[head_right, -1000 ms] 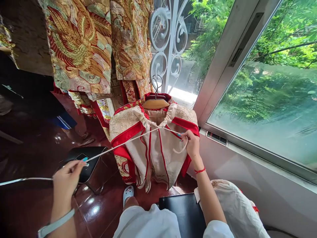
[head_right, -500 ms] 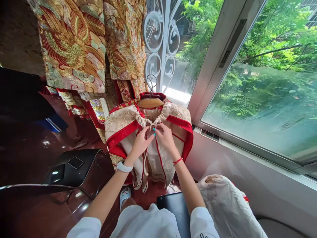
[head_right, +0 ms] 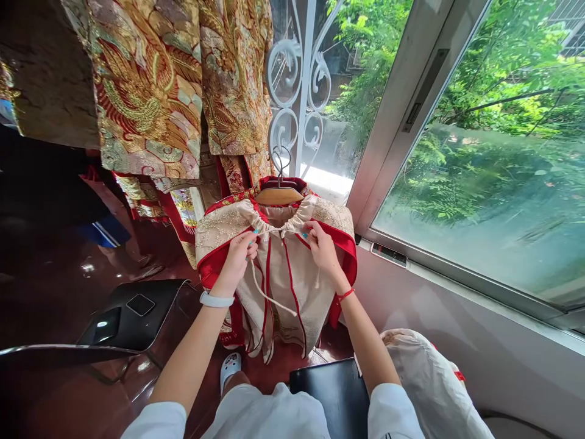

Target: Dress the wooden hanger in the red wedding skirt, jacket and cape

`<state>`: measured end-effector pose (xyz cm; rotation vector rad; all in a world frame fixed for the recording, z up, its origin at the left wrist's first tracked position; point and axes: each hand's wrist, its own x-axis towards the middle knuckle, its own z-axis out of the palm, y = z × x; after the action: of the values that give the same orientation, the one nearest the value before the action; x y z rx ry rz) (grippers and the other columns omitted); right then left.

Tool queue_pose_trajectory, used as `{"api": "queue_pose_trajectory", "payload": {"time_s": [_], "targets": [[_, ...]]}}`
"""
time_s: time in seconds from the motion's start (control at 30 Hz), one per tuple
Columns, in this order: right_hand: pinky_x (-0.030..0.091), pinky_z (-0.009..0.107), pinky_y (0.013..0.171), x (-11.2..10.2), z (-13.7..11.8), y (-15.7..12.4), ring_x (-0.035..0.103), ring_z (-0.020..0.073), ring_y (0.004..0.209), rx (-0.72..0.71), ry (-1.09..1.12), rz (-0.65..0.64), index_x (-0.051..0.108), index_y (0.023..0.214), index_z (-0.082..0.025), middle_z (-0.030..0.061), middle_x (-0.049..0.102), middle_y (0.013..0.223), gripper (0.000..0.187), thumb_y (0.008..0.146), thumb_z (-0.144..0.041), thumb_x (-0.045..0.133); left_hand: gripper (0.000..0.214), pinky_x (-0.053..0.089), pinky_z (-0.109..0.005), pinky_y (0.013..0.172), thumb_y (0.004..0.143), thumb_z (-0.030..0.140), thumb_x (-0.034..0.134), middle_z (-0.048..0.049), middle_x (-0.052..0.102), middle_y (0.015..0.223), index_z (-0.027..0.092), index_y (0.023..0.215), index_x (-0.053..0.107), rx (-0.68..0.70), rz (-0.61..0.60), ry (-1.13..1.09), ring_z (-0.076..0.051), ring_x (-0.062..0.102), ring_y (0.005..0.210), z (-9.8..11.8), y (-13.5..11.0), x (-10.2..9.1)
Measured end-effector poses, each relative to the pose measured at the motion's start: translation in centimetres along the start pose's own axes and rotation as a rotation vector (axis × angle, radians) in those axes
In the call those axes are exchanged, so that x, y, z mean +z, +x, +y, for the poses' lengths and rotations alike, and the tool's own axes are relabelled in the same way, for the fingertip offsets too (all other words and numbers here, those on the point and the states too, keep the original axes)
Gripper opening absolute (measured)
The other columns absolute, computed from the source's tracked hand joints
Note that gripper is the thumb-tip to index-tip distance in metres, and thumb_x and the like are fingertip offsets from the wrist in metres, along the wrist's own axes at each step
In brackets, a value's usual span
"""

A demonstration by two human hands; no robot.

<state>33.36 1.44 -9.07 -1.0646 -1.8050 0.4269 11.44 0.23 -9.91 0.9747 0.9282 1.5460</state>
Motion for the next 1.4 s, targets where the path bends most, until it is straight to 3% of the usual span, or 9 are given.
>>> {"api": "queue_pose_trajectory", "payload": {"time_s": [0.1,0.23,0.37,0.53,0.73,0.87,1.03,1.27,1.4], "targets": [[0.038,0.024,0.059,-0.2,0.8,-0.3,0.047,0.013,0.061,-0.064,0.049,-0.07,0.063,0.095,-0.02,-0.0012,0.061,0.077,0.02,0.09,-0.021,0.043,0.039,0.017,-0.017,0.04,0.071,0.036,0.073,0.0114,0.026,0.051,0.02,0.061,0.039,-0.069,-0.028,-0.065,-0.003,0.019,0.042,-0.5,-0.2,-0.5],[0.035,0.025,0.054,-1.7,0.6,-0.8,0.045,0.013,0.056,-0.085,-0.107,-0.168,0.071,0.088,-0.02,0.0003,0.062,0.071,0.026,0.089,-0.02,0.044,0.028,0.018,-0.018,0.039,0.069,0.03,0.066,0.0094,0.029,0.056,0.02,0.06,0.042,-0.226,-0.244,-0.184,-0.003,0.018,0.043,0.6,-0.1,-0.9],[0.034,0.027,0.054,-0.6,0.0,-0.7,0.045,0.0147,0.055,-0.067,-0.303,0.094,0.076,0.087,-0.022,-0.0001,0.054,0.064,0.021,0.088,-0.025,0.055,0.007,0.018,-0.019,0.039,0.065,0.019,0.064,0.0059,0.043,0.063,0.016,0.07,0.058,-0.18,-0.284,-0.228,-0.003,0.018,0.044,1.3,0.0,-0.6],[0.041,0.03,0.059,3.7,-1.4,1.9,0.052,0.0168,0.063,-0.065,-0.132,0.499,0.076,0.084,-0.021,0.0032,0.06,0.069,0.023,0.092,-0.033,0.058,0.03,0.021,-0.021,0.043,0.071,0.022,0.071,0.0033,0.054,0.071,0.02,0.101,0.074,-0.033,-0.287,-0.014,-0.004,0.02,0.048,0.8,0.0,0.4],[0.046,0.028,0.061,4.6,-2.6,4.5,0.059,0.0158,0.064,-0.105,0.24,-0.124,0.08,0.081,-0.018,0.0033,0.07,0.07,0.028,0.086,-0.043,0.069,0.029,0.045,-0.021,0.064,0.078,0.029,0.074,-0.0037,0.062,0.101,0.023,0.105,0.077,0.286,-0.255,0.334,-0.011,0.05,0.074,1.4,1.4,0.6],[0.048,0.028,0.064,3.3,-1.9,4.7,0.059,0.0161,0.069,-0.137,0.326,-0.284,0.08,0.086,-0.018,0.0043,0.071,0.078,0.038,0.087,-0.054,0.067,0.024,0.049,-0.025,0.079,0.086,0.024,0.063,-0.0045,0.055,0.101,0.02,0.105,0.076,0.397,-0.345,0.485,-0.015,0.056,0.09,1.6,2.0,0.5],[0.047,0.027,0.067,2.7,-1.8,4.6,0.057,0.0157,0.077,-0.222,0.097,-0.196,0.08,0.087,-0.02,0.0036,0.061,0.08,0.028,0.093,-0.041,0.064,0.016,0.051,-0.024,0.07,0.089,0.021,0.059,-0.006,0.055,0.111,0.02,0.097,0.073,0.501,-0.281,0.615,-0.014,0.058,0.083,1.4,1.8,1.2],[0.048,0.034,0.073,0.4,-0.8,4.7,0.057,0.0194,0.082,-0.309,-0.275,0.233,0.075,0.079,-0.022,0.0074,0.065,0.096,0.029,0.096,-0.018,0.052,0.019,0.048,-0.032,0.085,0.095,0.02,0.051,-0.0063,0.06,0.098,0.018,0.09,0.069,0.745,-0.114,1.0,-0.019,0.06,0.091,2.1,1.6,-1.5],[0.048,0.038,0.079,-1.8,0.4,4.2,0.058,0.0223,0.088,-0.282,-0.333,0.198,0.071,0.077,-0.025,0.0071,0.067,0.1,0.029,0.096,-0.022,0.05,0.022,0.047,-0.032,0.077,0.098,0.024,0.047,-0.0068,0.062,0.097,0.019,0.092,0.068,0.684,-0.145,1.188,-0.02,0.06,0.085,2.0,0.7,-3.2]]}}
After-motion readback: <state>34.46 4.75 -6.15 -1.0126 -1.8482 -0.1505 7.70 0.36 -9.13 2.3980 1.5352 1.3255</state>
